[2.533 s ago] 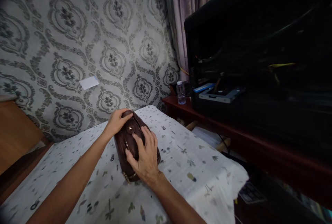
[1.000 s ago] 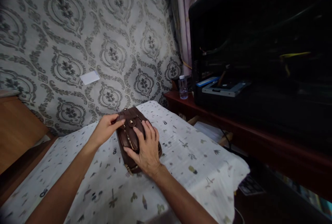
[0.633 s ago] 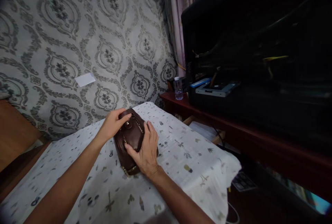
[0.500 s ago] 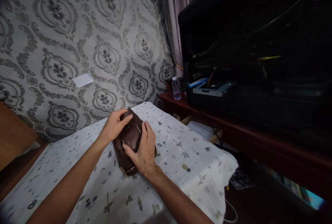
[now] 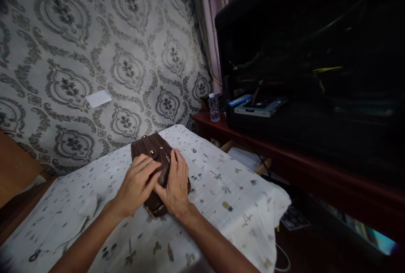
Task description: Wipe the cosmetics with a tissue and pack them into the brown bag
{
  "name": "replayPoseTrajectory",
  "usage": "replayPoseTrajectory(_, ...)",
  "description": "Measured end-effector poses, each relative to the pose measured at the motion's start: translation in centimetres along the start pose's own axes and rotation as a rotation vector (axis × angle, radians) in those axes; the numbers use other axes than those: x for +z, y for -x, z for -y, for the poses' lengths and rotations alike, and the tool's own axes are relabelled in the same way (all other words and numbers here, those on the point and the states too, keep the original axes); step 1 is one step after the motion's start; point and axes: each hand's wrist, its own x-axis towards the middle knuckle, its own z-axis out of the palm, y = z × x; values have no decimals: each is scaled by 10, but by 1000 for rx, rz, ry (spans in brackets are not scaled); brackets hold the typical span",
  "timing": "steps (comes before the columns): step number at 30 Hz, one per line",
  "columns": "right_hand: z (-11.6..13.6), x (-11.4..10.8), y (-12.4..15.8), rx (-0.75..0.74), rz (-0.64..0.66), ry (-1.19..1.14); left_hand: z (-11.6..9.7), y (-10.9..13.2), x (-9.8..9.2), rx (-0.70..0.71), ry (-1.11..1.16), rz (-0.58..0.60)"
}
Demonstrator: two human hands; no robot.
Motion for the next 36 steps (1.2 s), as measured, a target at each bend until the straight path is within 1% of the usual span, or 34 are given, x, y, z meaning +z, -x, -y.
replayPoseTrajectory(3,1,-2,0,21,1,-2,5,1,-7,-95,-23,-69)
replayPoseTrajectory(5,1,-3,-1,24,20,-4,13,-2,-13,-195,-69,-132)
replayPoseTrajectory(7,2,-4,-1,23,39,-4,24,-5,-19,-302,-99,-153)
replayPoseTrajectory(10,2,-5,-2,23,43,10,40,-9,-23,-451,26,-108)
replayPoseTrajectory(13,2,-5,-2,19,37,30,46,-9,-23,-525,230,-114)
replayPoseTrajectory(15,2,-4,-1,23,40,33,43,-7,-21,-533,287,-143)
replayPoseTrajectory(19,1,-2,-1,38,48,29,27,3,-19,-498,303,-162)
replayPoseTrajectory(21,1,-2,-1,35,45,28,19,7,-21,-456,324,-140)
replayPoseTrajectory(24,1,-3,-1,31,48,9,12,8,-23,-413,296,-80)
replayPoseTrajectory(26,1,-5,-1,39,54,-28,11,4,-24,-429,264,-54)
replayPoseTrajectory(28,0,-8,-3,47,55,-91,11,-4,-22,-442,221,-54)
replayPoseTrajectory(31,-3,-13,-7,72,52,-222,12,-19,-18,-385,127,-85)
replayPoseTrajectory(33,-6,-14,-9,130,55,-308,12,-30,-15,-347,91,-82)
replayPoseTrajectory(36,-10,-15,-9,256,80,-418,12,-42,-12,-356,65,-62)
